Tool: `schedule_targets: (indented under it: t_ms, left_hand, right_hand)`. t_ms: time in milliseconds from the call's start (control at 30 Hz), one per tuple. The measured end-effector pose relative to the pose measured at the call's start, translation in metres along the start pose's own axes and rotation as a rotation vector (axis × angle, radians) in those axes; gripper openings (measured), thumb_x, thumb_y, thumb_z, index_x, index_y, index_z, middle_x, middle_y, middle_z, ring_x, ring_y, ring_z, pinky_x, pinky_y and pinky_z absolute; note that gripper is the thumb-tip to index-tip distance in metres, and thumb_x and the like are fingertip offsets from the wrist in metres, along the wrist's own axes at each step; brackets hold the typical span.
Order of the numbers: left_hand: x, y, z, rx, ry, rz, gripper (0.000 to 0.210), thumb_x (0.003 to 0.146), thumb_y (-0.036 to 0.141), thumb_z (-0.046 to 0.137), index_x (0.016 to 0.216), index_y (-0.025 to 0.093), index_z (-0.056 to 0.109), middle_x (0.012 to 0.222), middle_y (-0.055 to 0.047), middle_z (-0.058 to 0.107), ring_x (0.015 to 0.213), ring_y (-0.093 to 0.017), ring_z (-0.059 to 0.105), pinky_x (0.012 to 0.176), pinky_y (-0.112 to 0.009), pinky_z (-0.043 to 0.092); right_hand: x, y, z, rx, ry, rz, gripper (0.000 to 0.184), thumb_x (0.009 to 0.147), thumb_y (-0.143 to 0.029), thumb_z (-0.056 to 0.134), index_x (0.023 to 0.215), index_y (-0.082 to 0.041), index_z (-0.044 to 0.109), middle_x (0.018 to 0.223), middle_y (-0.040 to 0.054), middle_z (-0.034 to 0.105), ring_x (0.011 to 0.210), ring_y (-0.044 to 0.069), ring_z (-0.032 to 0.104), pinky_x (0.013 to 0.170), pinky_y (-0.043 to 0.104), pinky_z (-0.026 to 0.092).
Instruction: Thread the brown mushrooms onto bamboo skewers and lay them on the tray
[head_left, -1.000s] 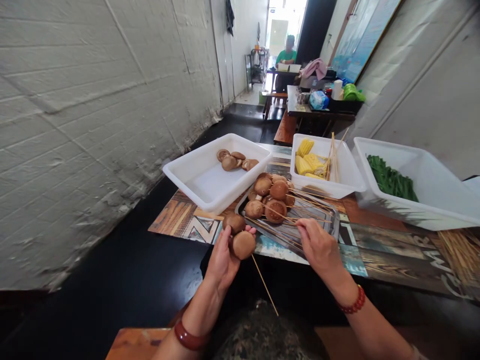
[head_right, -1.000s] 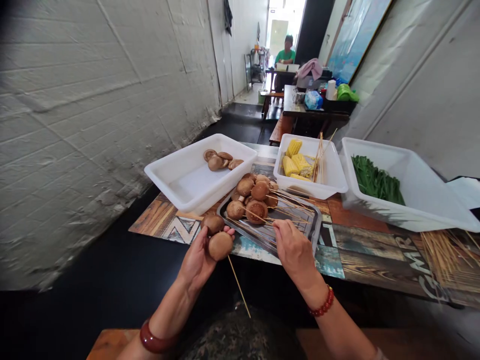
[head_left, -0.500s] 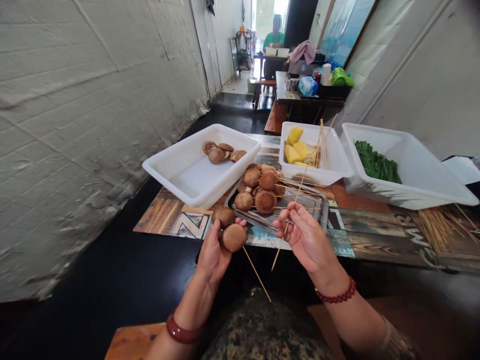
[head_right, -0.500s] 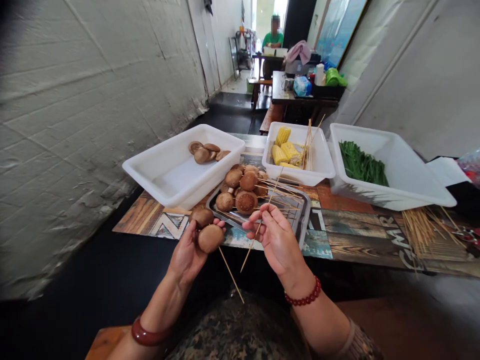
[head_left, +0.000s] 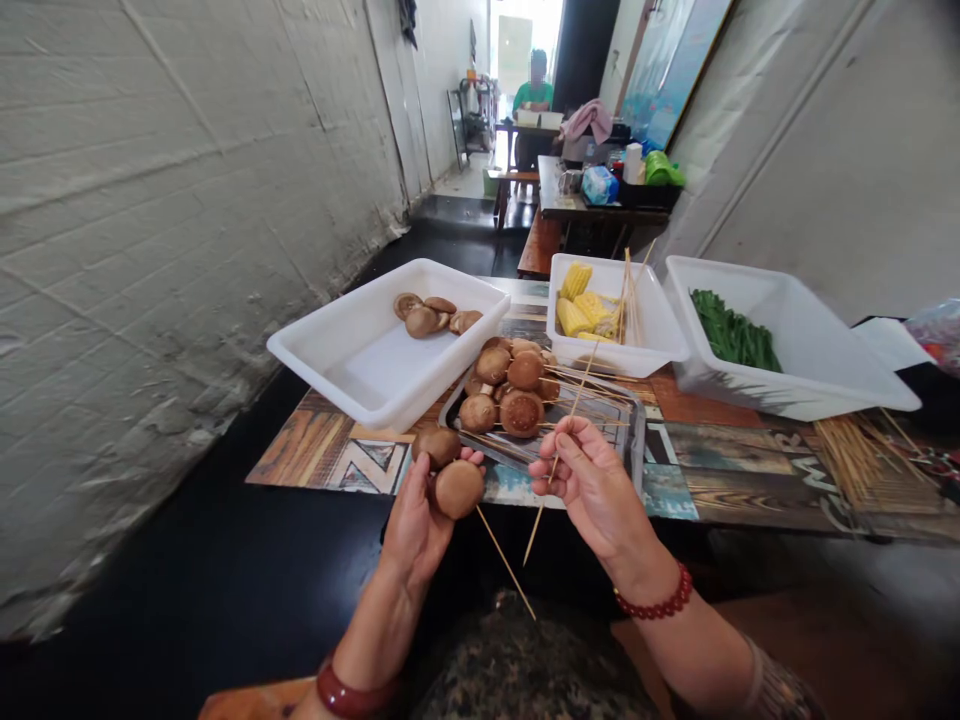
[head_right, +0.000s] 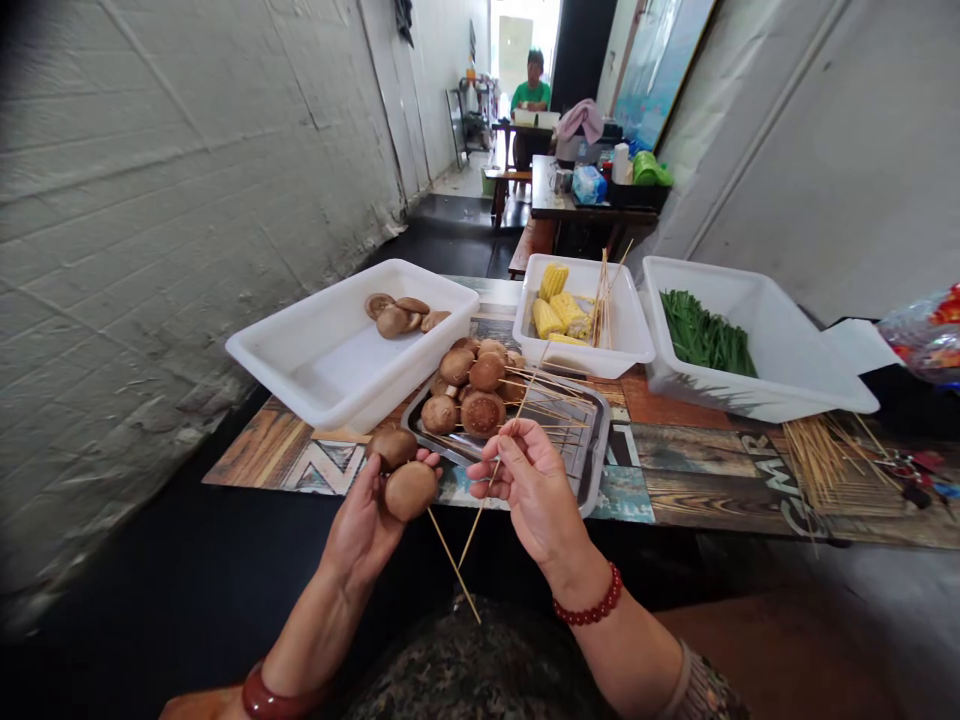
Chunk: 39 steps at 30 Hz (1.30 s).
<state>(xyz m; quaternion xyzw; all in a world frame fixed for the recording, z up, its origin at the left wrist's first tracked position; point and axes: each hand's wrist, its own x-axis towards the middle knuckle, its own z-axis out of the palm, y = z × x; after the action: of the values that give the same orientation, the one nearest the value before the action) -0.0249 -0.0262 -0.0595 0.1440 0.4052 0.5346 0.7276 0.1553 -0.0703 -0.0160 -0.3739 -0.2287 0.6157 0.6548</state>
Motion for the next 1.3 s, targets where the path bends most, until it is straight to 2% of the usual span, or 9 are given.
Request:
schedule_targets:
  t_ms: [133, 267, 333, 467, 600, 733, 1033, 1233, 1300]
  left_hand:
    - [0.0, -0.002, -0.001, -0.016, 0.001, -0.002, 0.03, 0.096, 0.031, 0.049, 0.107, 0.008, 0.064, 0.098, -0.017, 0.074, 0.094, -0.027, 0.073, 0.091, -0.042, 0.058]
    - [0.001, -0.003, -0.003, -0.034, -0.005, 0.001, 0.03, 0.096, 0.031, 0.05, 0.11, 0.008, 0.063, 0.099, -0.017, 0.074, 0.094, -0.028, 0.073, 0.092, -0.042, 0.058]
    - [0.001, -0.003, -0.003, -0.039, -0.003, 0.007, 0.03, 0.095, 0.031, 0.05, 0.112, 0.008, 0.062, 0.098, -0.017, 0.074, 0.093, -0.028, 0.073, 0.091, -0.043, 0.058]
    - [-0.001, -0.003, 0.001, -0.052, 0.029, -0.003, 0.03, 0.095, 0.031, 0.051, 0.113, 0.009, 0.06, 0.097, -0.016, 0.073, 0.091, -0.027, 0.074, 0.09, -0.043, 0.058]
    - [-0.009, -0.001, 0.008, -0.08, 0.02, -0.014, 0.031, 0.095, 0.034, 0.052, 0.112, 0.01, 0.061, 0.097, -0.015, 0.073, 0.092, -0.027, 0.073, 0.087, -0.042, 0.059]
    - [-0.017, 0.001, 0.015, -0.101, 0.005, -0.014, 0.032, 0.095, 0.035, 0.05, 0.105, 0.008, 0.064, 0.097, -0.017, 0.073, 0.09, -0.027, 0.073, 0.09, -0.044, 0.057]
    - [-0.022, 0.002, 0.016, -0.124, -0.03, -0.009, 0.031, 0.092, 0.035, 0.056, 0.111, 0.011, 0.061, 0.096, -0.015, 0.074, 0.09, -0.029, 0.073, 0.091, -0.048, 0.055]
    - [-0.02, 0.001, 0.018, -0.125, -0.034, 0.003, 0.031, 0.092, 0.036, 0.056, 0.108, 0.01, 0.062, 0.097, -0.016, 0.073, 0.091, -0.029, 0.073, 0.094, -0.047, 0.054]
    - [-0.018, 0.001, 0.018, -0.137, -0.037, -0.003, 0.03, 0.091, 0.033, 0.056, 0.109, 0.01, 0.062, 0.099, -0.015, 0.073, 0.094, -0.029, 0.073, 0.095, -0.048, 0.053]
  right_hand:
    - [-0.003, 0.002, -0.003, -0.119, -0.015, -0.02, 0.022, 0.081, -0.037, 0.078, 0.087, -0.022, 0.063, 0.077, -0.0045, 0.066, 0.063, 0.012, 0.068, 0.057, 0.022, 0.057]
    - [-0.006, -0.002, -0.012, -0.232, 0.067, -0.215, 0.02, 0.074, -0.035, 0.083, 0.077, -0.02, 0.07, 0.084, -0.0016, 0.066, 0.077, 0.012, 0.062, 0.074, 0.024, 0.054]
    - [-0.009, -0.006, -0.018, -0.234, 0.101, -0.28, 0.019, 0.074, -0.035, 0.083, 0.077, -0.021, 0.071, 0.078, -0.0032, 0.063, 0.069, 0.01, 0.056, 0.068, 0.021, 0.05]
    - [-0.019, -0.011, -0.024, -0.168, 0.089, -0.152, 0.014, 0.085, -0.036, 0.074, 0.086, -0.023, 0.069, 0.062, -0.0053, 0.057, 0.053, 0.009, 0.048, 0.051, 0.018, 0.042]
    - [-0.028, -0.006, -0.024, -0.125, 0.104, -0.058, 0.013, 0.085, -0.034, 0.074, 0.089, -0.023, 0.067, 0.071, -0.0014, 0.067, 0.059, 0.011, 0.058, 0.055, 0.02, 0.048]
    - [-0.03, -0.002, -0.026, -0.109, 0.097, -0.035, 0.012, 0.085, -0.031, 0.073, 0.09, -0.023, 0.067, 0.074, -0.0001, 0.07, 0.061, 0.012, 0.061, 0.057, 0.021, 0.05]
    - [-0.029, 0.001, -0.028, -0.198, 0.054, -0.08, 0.006, 0.091, -0.032, 0.065, 0.092, -0.026, 0.067, 0.08, 0.0003, 0.07, 0.064, 0.013, 0.06, 0.06, 0.024, 0.05]
    - [-0.035, -0.001, -0.031, -0.399, 0.035, -0.29, 0.01, 0.092, -0.031, 0.065, 0.092, -0.026, 0.074, 0.073, -0.001, 0.063, 0.065, 0.012, 0.054, 0.058, 0.023, 0.045]
    - [-0.04, -0.004, -0.032, -0.503, 0.012, -0.324, 0.012, 0.094, -0.029, 0.063, 0.096, -0.028, 0.075, 0.075, 0.0, 0.065, 0.067, 0.015, 0.057, 0.058, 0.025, 0.046]
